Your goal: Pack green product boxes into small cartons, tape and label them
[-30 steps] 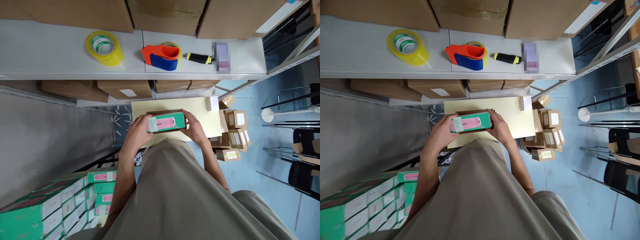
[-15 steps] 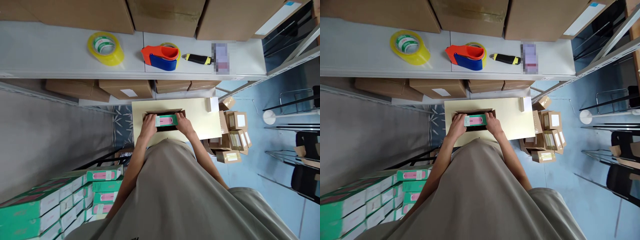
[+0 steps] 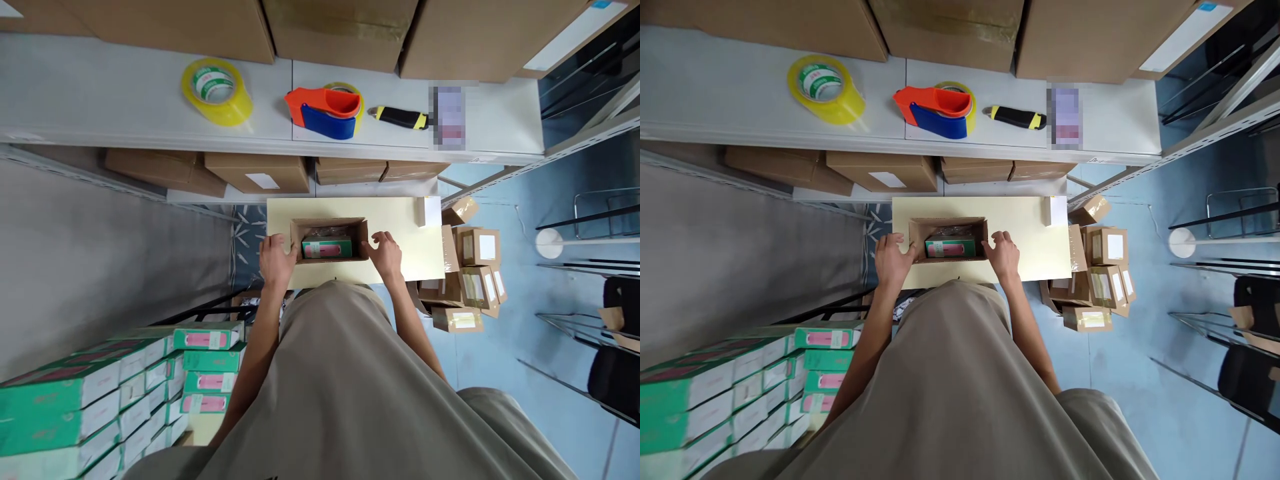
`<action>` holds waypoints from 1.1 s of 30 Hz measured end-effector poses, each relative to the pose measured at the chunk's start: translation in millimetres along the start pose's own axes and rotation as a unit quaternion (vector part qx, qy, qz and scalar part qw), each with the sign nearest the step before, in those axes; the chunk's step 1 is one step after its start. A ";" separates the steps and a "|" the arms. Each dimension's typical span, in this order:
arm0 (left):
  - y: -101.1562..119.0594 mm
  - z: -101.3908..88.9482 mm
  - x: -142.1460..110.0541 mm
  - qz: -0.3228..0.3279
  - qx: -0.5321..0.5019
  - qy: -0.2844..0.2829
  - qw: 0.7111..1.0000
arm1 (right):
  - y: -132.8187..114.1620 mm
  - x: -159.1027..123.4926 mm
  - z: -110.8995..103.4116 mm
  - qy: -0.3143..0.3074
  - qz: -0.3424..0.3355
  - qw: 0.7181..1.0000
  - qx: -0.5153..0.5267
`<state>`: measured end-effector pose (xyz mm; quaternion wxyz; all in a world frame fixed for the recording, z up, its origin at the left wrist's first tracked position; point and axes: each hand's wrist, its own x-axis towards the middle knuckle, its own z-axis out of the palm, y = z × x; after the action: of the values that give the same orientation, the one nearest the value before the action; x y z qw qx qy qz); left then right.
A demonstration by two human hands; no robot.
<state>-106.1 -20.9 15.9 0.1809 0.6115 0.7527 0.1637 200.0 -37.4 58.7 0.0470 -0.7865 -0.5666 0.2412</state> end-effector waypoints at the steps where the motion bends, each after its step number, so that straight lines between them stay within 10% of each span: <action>1: -0.9 -0.4 -2.1 -0.012 0.006 -0.008 1.000 | 1.1 0.8 1.6 -0.004 0.000 1.000 0.008; 13: 6.1 -0.3 -50.0 -0.073 0.047 0.002 0.996 | 24.1 -8.7 14.6 0.003 -0.022 0.997 0.078; 20: -4.4 -34.1 -118.0 -0.110 0.001 0.026 0.994 | 21.5 -61.3 10.4 0.028 -0.046 0.995 0.084; 26: -44.9 -88.4 -215.9 -0.156 -0.059 0.087 0.982 | -11.4 -130.5 12.2 0.053 -0.131 0.988 0.054; 33: -124.0 -151.3 -394.2 -0.249 -0.134 0.193 0.939 | -79.3 -246.1 48.2 0.073 -0.263 0.961 0.041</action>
<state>-210.9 -435.6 119.6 0.1470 0.3309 0.8726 0.3277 50.8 -243.9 124.0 0.1822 -0.6227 -0.7381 0.1851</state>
